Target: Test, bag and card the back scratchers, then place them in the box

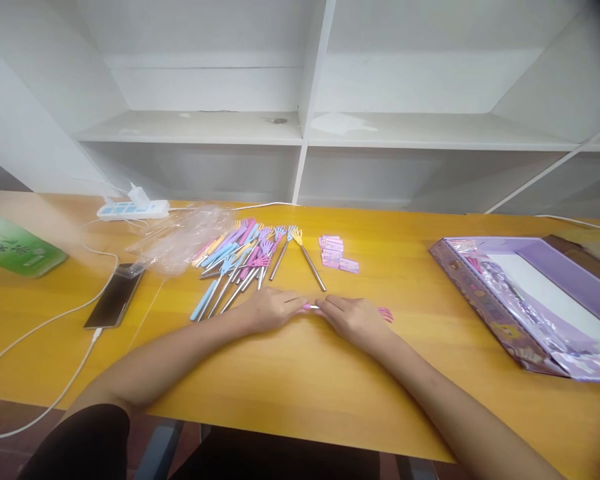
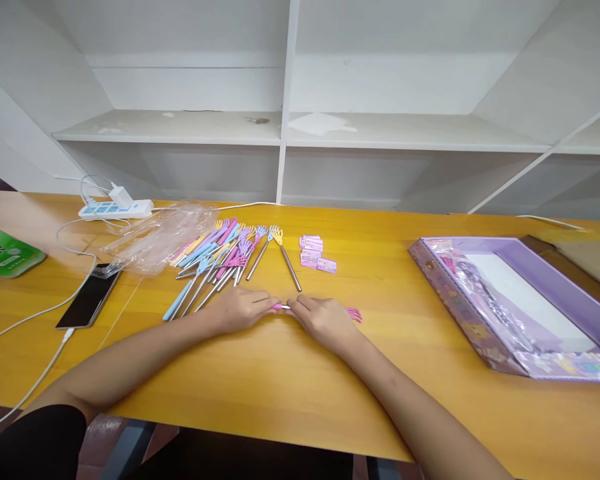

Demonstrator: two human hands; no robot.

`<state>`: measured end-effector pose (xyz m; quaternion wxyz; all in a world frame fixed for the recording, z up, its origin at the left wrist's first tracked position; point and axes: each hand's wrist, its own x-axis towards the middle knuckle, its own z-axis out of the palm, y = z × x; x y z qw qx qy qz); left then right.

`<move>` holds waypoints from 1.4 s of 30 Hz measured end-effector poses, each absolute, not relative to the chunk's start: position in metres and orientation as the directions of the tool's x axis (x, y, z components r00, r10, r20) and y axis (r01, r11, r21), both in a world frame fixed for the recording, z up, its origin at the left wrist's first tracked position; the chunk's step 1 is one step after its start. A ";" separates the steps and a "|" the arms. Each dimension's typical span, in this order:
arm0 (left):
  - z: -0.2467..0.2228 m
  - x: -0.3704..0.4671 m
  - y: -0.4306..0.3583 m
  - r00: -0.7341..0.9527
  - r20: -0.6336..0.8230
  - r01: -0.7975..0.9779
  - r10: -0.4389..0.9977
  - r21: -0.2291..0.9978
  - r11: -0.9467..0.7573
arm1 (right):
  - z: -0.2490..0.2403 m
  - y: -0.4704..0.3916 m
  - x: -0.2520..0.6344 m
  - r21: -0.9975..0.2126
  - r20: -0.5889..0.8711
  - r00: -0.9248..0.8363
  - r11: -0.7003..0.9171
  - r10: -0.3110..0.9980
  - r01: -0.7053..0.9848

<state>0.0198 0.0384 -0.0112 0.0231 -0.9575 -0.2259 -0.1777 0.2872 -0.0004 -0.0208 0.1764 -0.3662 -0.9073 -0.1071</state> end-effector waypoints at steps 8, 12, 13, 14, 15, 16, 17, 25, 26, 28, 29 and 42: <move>-0.011 0.025 0.038 0.781 0.461 0.474 0.421 0.000 -0.880 | -0.001 0.008 0.298 -0.024 0.379 -0.670 0.731 0.638 0.682; -0.012 0.019 0.046 0.728 0.451 0.545 0.516 0.075 -0.835 | 0.006 0.023 0.336 0.001 0.418 -0.615 0.677 0.669 0.736; -0.013 0.018 0.048 0.718 0.456 0.548 0.526 0.096 -0.831 | 0.005 0.026 0.343 -0.009 0.418 -0.603 0.666 0.680 0.745; -0.013 0.017 0.050 0.710 0.462 0.548 0.531 0.111 -0.829 | 0.004 0.028 0.349 -0.031 0.412 -0.590 0.658 0.694 0.752; -0.013 0.016 0.052 0.705 0.467 0.547 0.533 0.120 -0.829 | 0.003 0.030 0.353 -0.067 0.403 -0.578 0.653 0.710 0.755; -0.013 0.016 0.053 0.704 0.469 0.545 0.533 0.125 -0.829 | 0.001 0.031 0.355 -0.113 0.391 -0.566 0.648 0.726 0.753; -0.013 0.015 0.053 0.705 0.469 0.542 0.532 0.128 -0.831 | 0.000 0.031 0.355 -0.164 0.379 -0.555 0.644 0.741 0.747; -0.014 0.012 0.056 0.733 0.474 0.501 0.488 0.109 -0.858 | -0.010 0.024 0.343 -0.301 0.388 -0.542 0.658 0.745 0.690; -0.014 0.011 0.056 0.737 0.469 0.503 0.486 0.098 -0.858 | -0.011 0.024 0.342 -0.297 0.393 -0.546 0.664 0.740 0.687; -0.014 0.010 0.056 0.746 0.463 0.506 0.479 0.075 -0.859 | -0.012 0.022 0.339 -0.287 0.400 -0.556 0.676 0.728 0.679; -0.015 0.010 0.056 0.752 0.459 0.504 0.473 0.063 -0.862 | -0.013 0.021 0.337 -0.283 0.399 -0.562 0.680 0.725 0.676; -0.020 0.009 0.051 0.827 0.409 0.444 0.386 -0.056 -0.894 | -0.023 0.007 0.305 -0.254 0.451 -0.587 0.727 0.672 0.637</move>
